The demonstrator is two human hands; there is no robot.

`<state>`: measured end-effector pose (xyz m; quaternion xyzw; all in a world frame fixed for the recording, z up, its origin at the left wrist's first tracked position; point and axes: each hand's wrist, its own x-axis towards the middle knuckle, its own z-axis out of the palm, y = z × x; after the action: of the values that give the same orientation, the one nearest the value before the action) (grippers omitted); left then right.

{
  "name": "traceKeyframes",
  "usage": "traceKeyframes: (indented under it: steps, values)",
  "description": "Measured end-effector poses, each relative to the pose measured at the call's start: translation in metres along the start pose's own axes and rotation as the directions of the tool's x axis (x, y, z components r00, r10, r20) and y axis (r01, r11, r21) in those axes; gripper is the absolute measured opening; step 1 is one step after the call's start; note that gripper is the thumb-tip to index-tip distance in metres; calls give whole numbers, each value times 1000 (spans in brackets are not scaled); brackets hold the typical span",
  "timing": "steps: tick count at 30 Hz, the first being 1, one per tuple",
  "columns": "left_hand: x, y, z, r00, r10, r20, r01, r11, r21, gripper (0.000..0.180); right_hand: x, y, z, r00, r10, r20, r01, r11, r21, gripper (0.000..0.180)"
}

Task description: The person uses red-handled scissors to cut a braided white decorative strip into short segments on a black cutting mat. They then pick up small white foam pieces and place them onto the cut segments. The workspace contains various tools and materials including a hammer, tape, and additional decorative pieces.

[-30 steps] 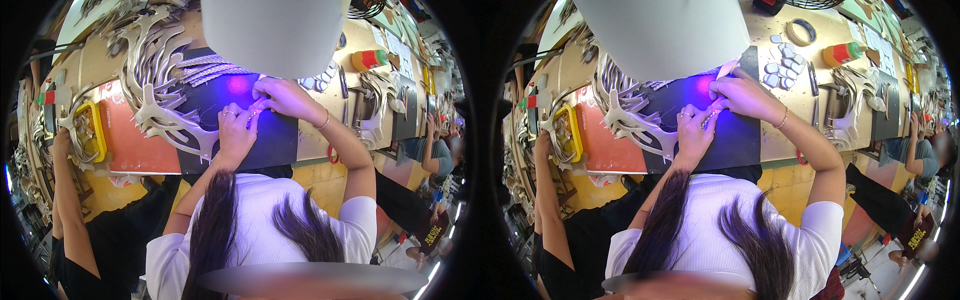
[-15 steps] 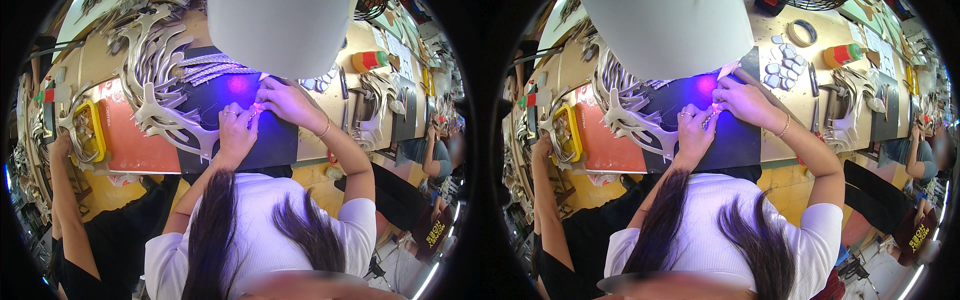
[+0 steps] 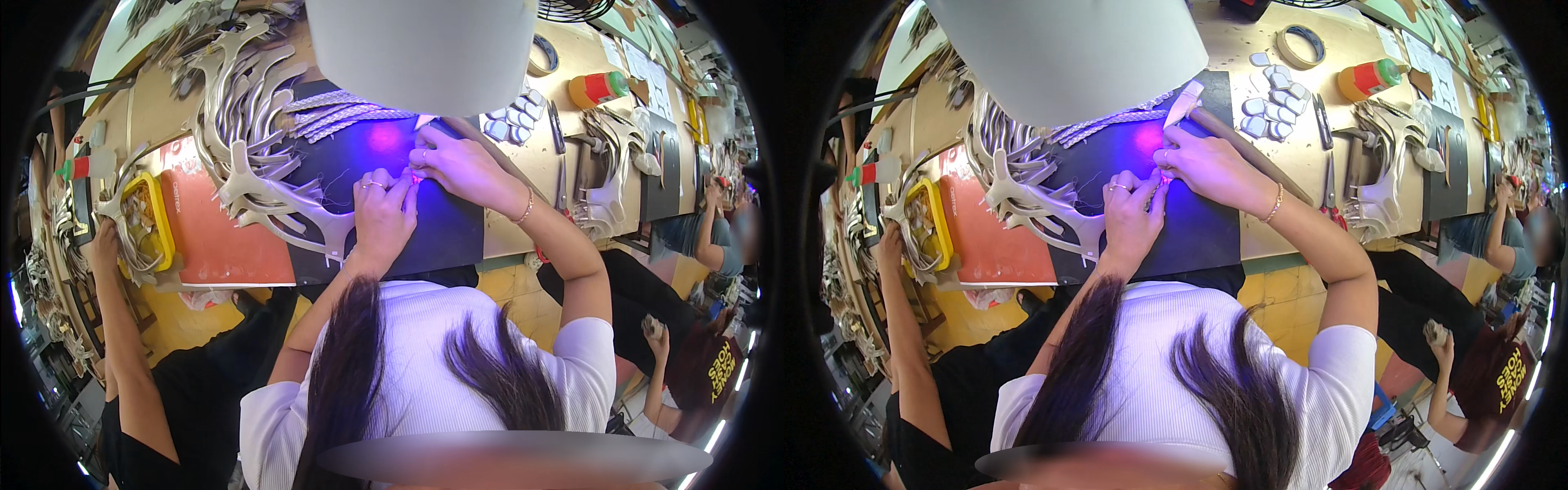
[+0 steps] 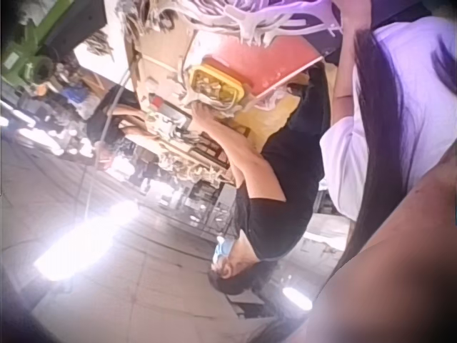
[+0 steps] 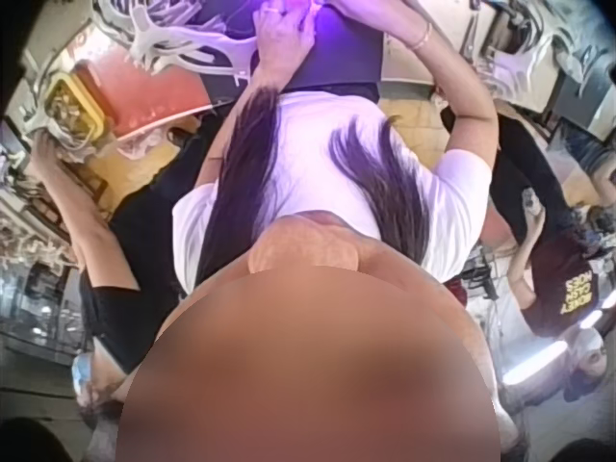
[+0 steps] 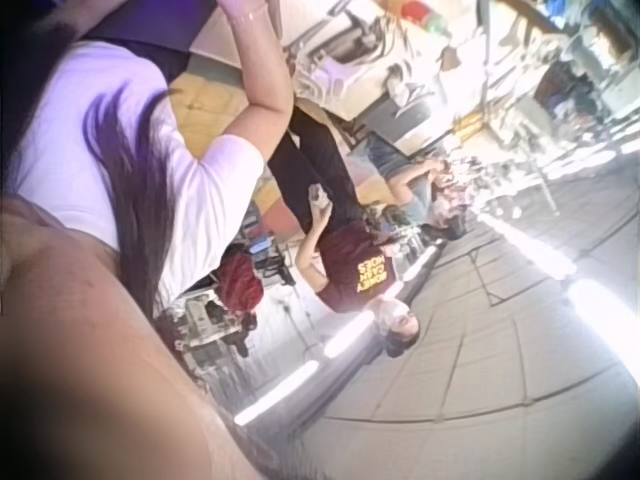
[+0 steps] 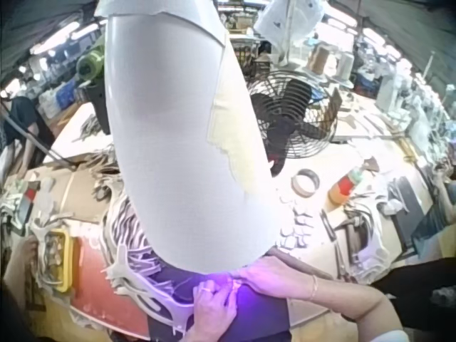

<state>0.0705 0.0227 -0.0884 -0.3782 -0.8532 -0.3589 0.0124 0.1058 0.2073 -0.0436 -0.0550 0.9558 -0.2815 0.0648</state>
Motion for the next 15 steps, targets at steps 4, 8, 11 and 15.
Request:
traceKeyframes:
  steps: [4, 8, 11, 15]
  values:
    - [2, 0, -1, 999, 36, 12, -36, 999, 27, 20, -2, 12, -11, 975, -46, -219, 26, 995, -94, 28]
    - [2, 3, -1, 1000, 21, 15, -21, 1000, 16, 19, -10, 22, -5, 900, 121, -420, -250, 930, -269, 39]
    - [2, 4, -2, 1000, 27, 13, -28, 999, 29, 18, -11, 23, 2, 875, 189, -445, -301, 933, -197, 43]
    - [5, 3, -2, 999, 37, 10, -37, 999, 14, 17, -23, 3, -2, 833, 233, -502, -299, 953, -53, 44]
